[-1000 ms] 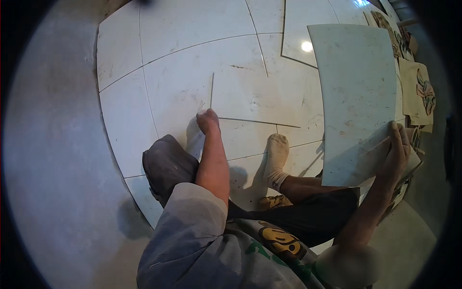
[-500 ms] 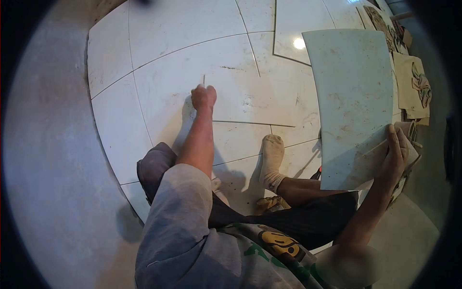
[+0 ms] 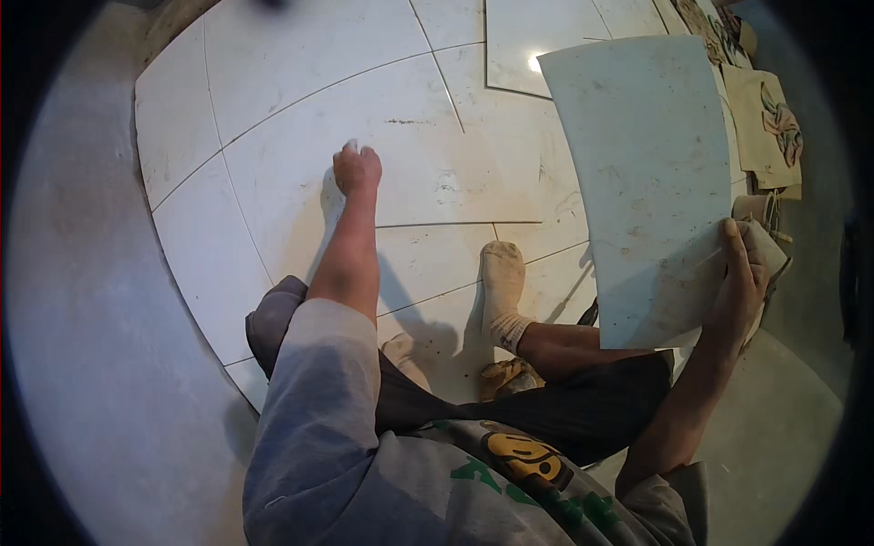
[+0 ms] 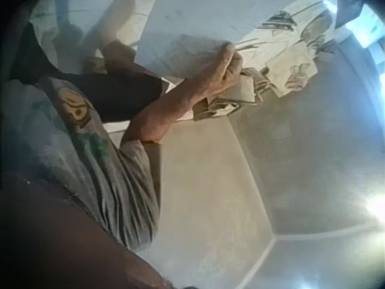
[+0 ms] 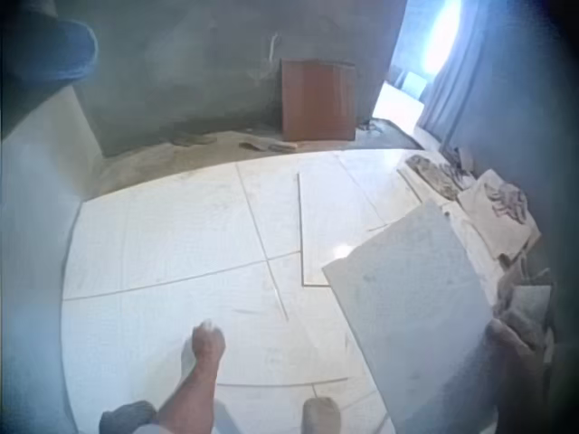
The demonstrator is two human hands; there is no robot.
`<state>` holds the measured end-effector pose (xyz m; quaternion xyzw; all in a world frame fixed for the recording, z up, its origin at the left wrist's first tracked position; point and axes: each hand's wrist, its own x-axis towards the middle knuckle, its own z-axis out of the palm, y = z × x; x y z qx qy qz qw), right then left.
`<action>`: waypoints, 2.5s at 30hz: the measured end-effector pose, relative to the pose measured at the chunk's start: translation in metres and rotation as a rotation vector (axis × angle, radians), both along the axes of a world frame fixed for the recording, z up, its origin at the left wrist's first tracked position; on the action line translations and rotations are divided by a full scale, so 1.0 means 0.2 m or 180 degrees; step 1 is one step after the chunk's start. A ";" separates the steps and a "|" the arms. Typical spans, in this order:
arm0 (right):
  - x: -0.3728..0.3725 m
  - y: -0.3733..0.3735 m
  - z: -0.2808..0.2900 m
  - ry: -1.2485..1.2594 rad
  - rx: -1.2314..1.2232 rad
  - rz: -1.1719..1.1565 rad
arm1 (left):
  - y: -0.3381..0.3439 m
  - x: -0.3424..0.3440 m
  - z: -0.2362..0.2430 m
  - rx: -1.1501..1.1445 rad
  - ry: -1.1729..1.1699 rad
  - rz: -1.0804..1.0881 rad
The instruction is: The recorder is tiling a floor in a room under renovation.
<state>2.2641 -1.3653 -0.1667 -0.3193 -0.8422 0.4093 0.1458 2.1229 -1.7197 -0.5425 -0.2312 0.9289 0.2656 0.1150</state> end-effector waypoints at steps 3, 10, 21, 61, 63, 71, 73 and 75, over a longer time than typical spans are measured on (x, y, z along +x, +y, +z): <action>0.00 0.01 0.01 0.0085 -0.0070 -0.0097 | 0.12 0.15 0.09 0.0074 -0.0047 0.0169; 0.02 -0.05 0.05 0.0132 0.0004 -0.0020 | 0.43 0.69 0.07 -0.0488 0.0254 -0.0964; 0.20 0.04 0.07 -0.0012 0.0102 -0.0299 | 0.57 0.56 0.13 -0.0307 0.0876 -0.3140; -0.48 -0.45 -1.39 -0.1378 -0.0037 0.3027 | -0.33 0.39 0.18 0.2222 -0.0131 0.0764; -0.54 -0.49 -1.49 -0.1403 0.0328 0.3465 | -0.30 0.45 0.10 0.2106 -0.0061 0.0844; -0.67 -0.56 -1.64 -0.1657 -0.0015 0.3552 | -0.22 0.46 0.09 0.1281 0.0011 0.0650; -0.72 -0.59 -1.66 -0.1638 -0.0030 0.3685 | -0.22 0.42 0.13 0.1128 -0.0060 0.0651; -0.79 -0.60 -1.66 -0.1664 -0.0009 0.3757 | -0.23 0.40 0.12 0.0962 -0.0131 0.0667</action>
